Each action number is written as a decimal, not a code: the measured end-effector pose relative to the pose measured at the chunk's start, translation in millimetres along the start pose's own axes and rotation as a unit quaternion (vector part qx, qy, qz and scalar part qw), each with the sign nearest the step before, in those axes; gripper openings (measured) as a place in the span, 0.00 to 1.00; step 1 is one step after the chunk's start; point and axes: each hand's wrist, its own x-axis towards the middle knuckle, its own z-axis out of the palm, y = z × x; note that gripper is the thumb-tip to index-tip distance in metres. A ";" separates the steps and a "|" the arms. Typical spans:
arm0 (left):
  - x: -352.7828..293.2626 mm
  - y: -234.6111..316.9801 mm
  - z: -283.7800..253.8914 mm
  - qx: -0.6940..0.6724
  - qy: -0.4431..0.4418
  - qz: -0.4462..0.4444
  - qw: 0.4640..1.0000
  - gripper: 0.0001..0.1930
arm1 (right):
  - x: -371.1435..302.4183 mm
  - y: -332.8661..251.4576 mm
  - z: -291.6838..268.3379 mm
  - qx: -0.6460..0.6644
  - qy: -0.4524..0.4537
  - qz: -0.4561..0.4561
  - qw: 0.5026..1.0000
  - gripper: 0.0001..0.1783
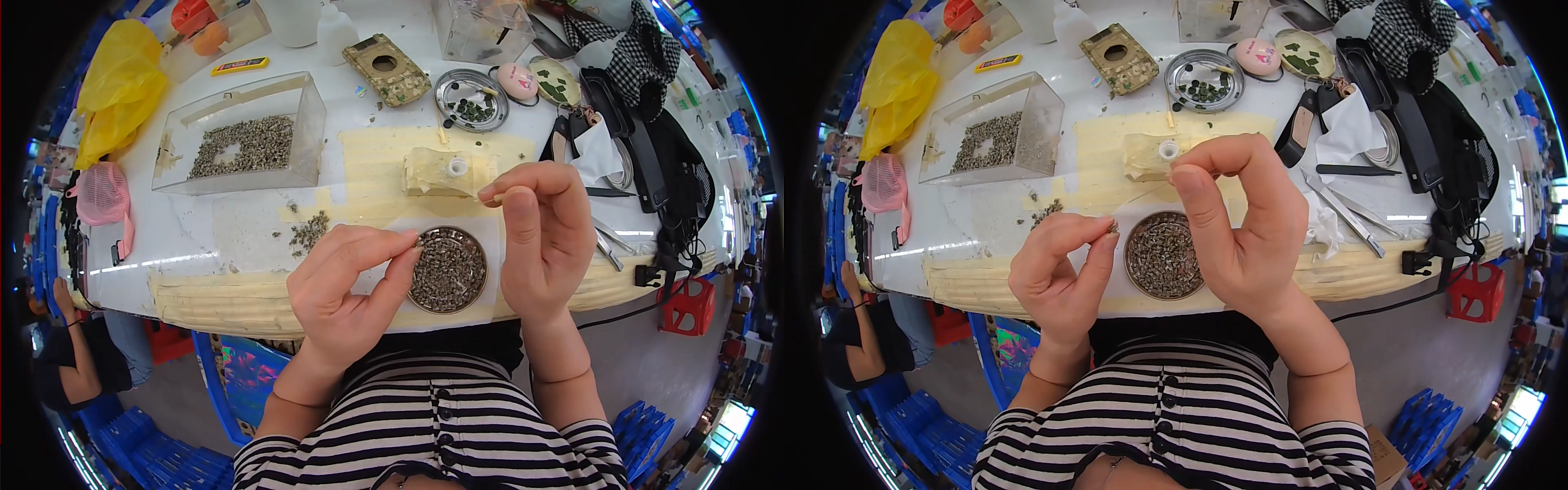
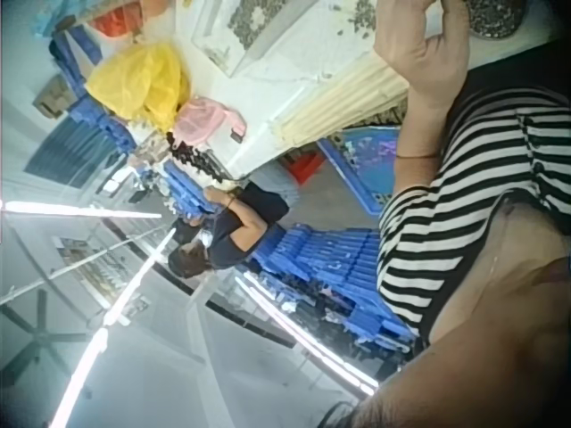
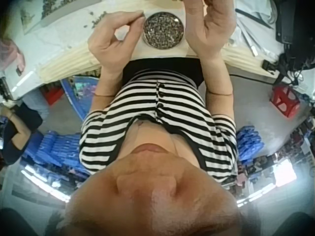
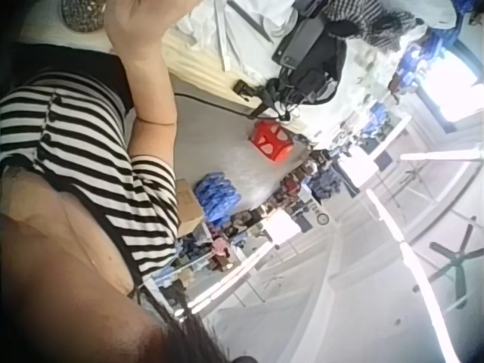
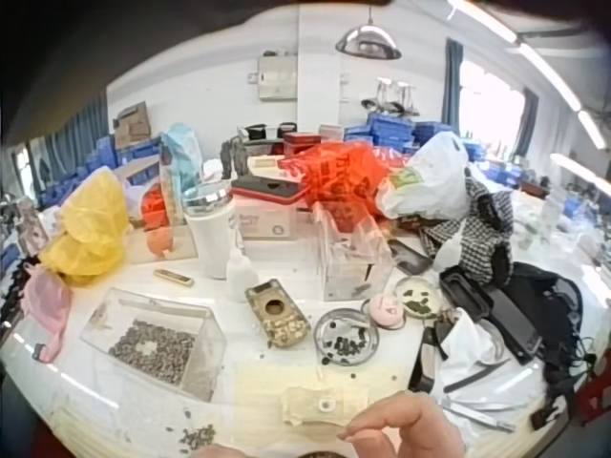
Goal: Assembling small metal pins and components into a toy tank chassis on a workbench.
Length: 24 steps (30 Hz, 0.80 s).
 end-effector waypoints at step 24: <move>-2.0 2.8 1.5 -0.012 0.003 -0.020 1.000 0.11 | 4.0 -2.5 1.3 -0.006 -0.014 -0.011 1.000 0.05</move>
